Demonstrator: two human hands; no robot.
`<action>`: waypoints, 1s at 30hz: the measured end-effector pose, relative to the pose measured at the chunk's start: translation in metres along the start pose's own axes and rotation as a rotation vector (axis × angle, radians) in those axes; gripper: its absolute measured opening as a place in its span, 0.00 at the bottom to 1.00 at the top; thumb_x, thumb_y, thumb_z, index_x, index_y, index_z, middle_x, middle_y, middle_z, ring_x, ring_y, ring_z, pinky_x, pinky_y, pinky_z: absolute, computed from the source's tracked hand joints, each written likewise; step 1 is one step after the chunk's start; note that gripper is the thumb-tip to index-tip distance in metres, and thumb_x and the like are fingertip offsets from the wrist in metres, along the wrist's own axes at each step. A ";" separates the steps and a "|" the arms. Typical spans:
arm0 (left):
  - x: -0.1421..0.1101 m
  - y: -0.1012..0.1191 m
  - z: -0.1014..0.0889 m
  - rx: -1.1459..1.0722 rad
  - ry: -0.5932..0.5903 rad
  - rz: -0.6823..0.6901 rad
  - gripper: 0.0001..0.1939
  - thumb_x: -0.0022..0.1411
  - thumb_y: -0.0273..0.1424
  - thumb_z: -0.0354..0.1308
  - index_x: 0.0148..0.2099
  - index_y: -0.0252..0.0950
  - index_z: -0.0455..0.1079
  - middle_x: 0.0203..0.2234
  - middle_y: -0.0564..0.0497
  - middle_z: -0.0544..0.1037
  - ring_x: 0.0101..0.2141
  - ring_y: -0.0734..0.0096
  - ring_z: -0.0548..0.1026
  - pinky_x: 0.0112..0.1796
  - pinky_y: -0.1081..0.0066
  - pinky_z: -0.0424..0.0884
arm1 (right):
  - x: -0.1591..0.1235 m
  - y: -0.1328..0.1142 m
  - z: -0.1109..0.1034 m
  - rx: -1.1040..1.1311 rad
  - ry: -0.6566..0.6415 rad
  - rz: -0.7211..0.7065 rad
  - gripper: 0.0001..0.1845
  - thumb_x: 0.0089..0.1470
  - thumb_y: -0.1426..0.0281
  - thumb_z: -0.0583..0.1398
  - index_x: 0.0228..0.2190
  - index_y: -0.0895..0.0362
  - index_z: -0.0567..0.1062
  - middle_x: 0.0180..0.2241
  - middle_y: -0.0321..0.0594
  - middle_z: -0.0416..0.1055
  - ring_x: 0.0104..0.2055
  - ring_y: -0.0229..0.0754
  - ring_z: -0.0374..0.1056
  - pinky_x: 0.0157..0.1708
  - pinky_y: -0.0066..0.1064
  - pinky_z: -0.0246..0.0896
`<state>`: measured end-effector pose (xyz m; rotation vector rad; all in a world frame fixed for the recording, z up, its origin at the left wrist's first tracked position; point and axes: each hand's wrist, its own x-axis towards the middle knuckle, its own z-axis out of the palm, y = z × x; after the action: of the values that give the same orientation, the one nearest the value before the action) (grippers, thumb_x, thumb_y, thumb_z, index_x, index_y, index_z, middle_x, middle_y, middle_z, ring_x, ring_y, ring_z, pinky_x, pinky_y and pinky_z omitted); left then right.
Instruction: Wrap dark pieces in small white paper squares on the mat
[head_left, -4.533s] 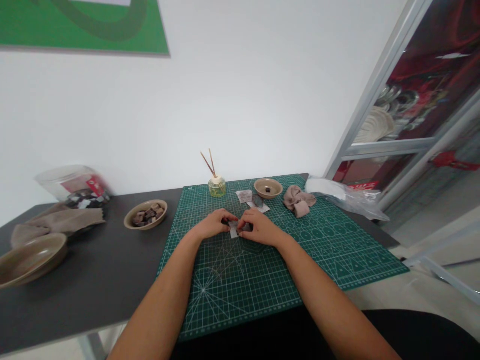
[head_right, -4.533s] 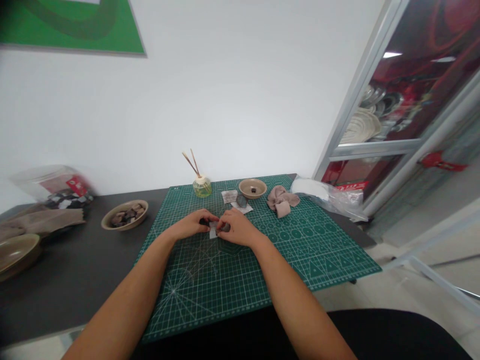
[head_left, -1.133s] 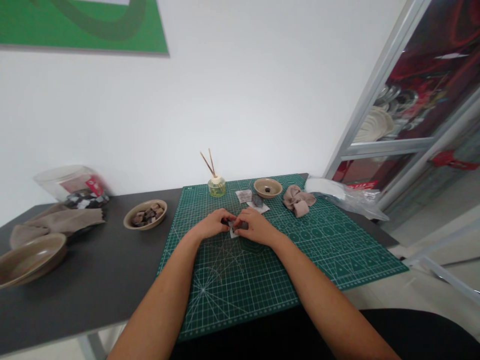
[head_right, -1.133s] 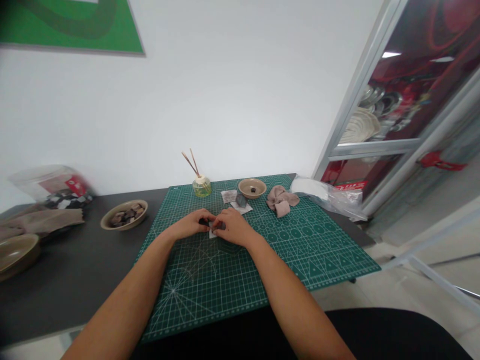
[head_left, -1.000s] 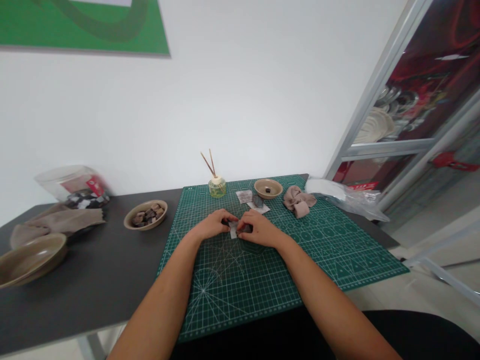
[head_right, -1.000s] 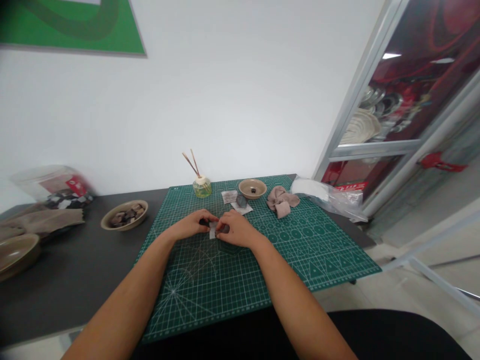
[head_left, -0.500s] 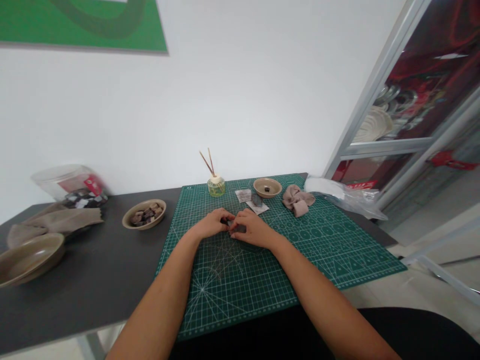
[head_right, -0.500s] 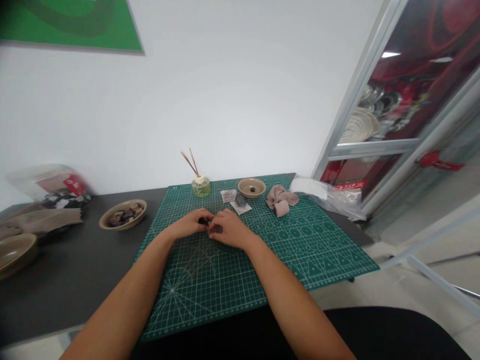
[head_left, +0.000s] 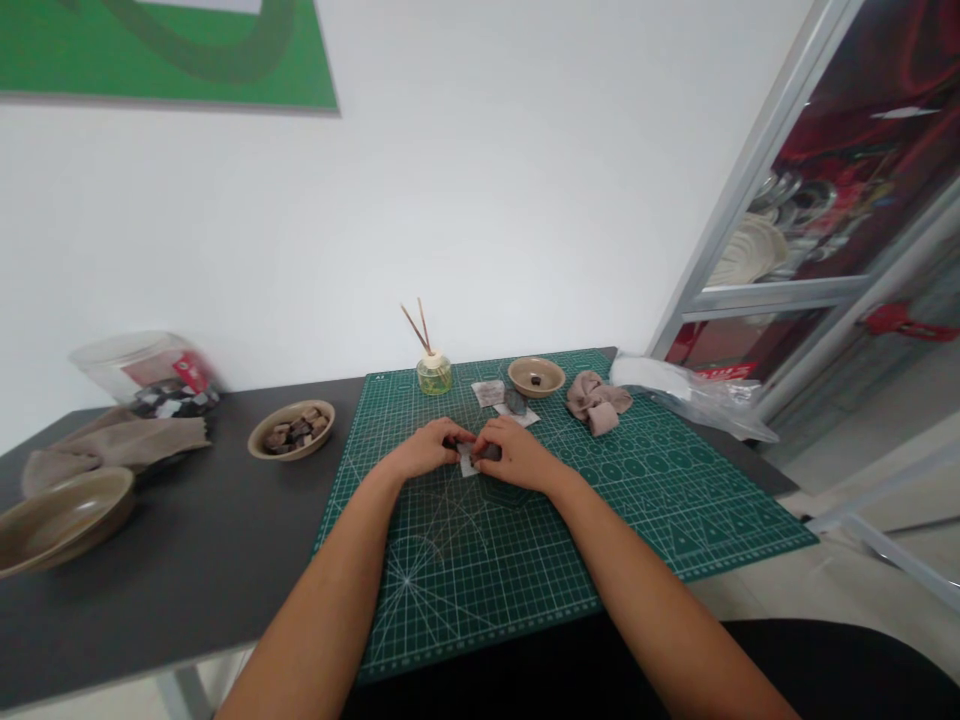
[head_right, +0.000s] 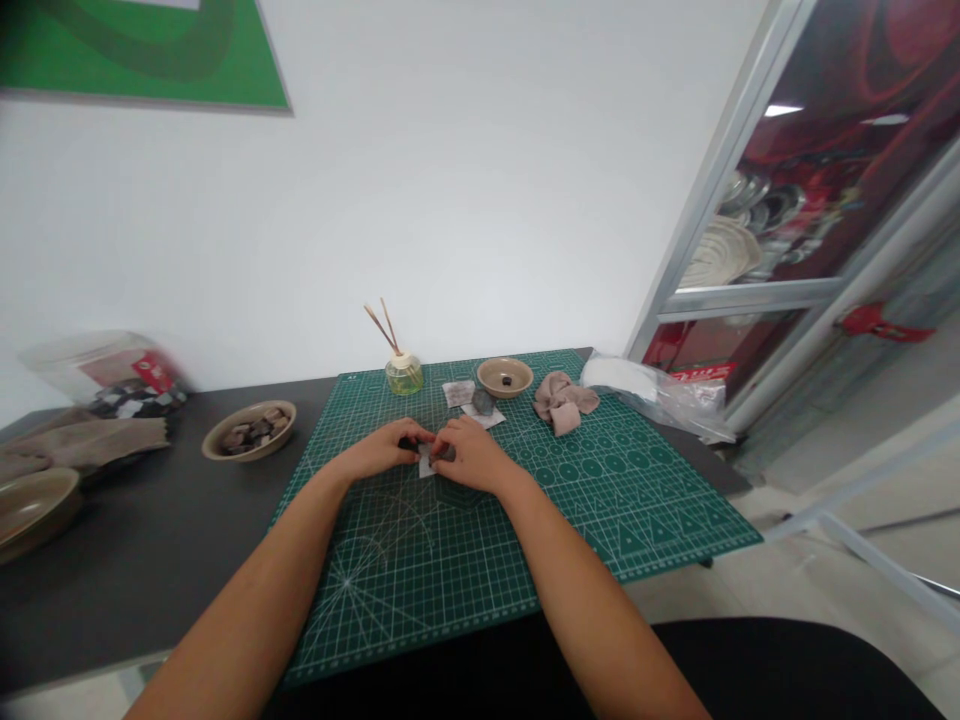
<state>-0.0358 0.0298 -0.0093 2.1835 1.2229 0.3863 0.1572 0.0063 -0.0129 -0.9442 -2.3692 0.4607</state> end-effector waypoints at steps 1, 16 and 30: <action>0.000 0.000 0.000 -0.006 -0.001 0.001 0.21 0.46 0.21 0.55 0.45 0.36 0.74 0.38 0.49 0.73 0.40 0.66 0.70 0.44 0.68 0.66 | -0.001 0.000 0.000 0.011 -0.006 -0.006 0.05 0.44 0.76 0.64 0.25 0.57 0.73 0.29 0.37 0.68 0.37 0.41 0.61 0.40 0.33 0.54; 0.002 -0.004 0.001 -0.016 -0.007 0.001 0.20 0.47 0.23 0.56 0.44 0.36 0.74 0.37 0.50 0.73 0.39 0.67 0.70 0.43 0.69 0.66 | -0.001 -0.002 -0.001 0.036 -0.053 -0.068 0.05 0.45 0.75 0.65 0.28 0.56 0.74 0.30 0.37 0.69 0.38 0.41 0.61 0.41 0.33 0.54; 0.001 -0.003 0.001 -0.021 0.000 -0.002 0.19 0.46 0.22 0.56 0.44 0.35 0.74 0.37 0.49 0.73 0.39 0.66 0.70 0.44 0.68 0.66 | 0.001 -0.002 0.000 0.014 -0.016 -0.028 0.06 0.44 0.75 0.66 0.27 0.57 0.74 0.30 0.37 0.69 0.37 0.41 0.61 0.41 0.34 0.54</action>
<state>-0.0365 0.0315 -0.0115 2.1646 1.2159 0.3969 0.1554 0.0057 -0.0113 -0.9036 -2.3874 0.4754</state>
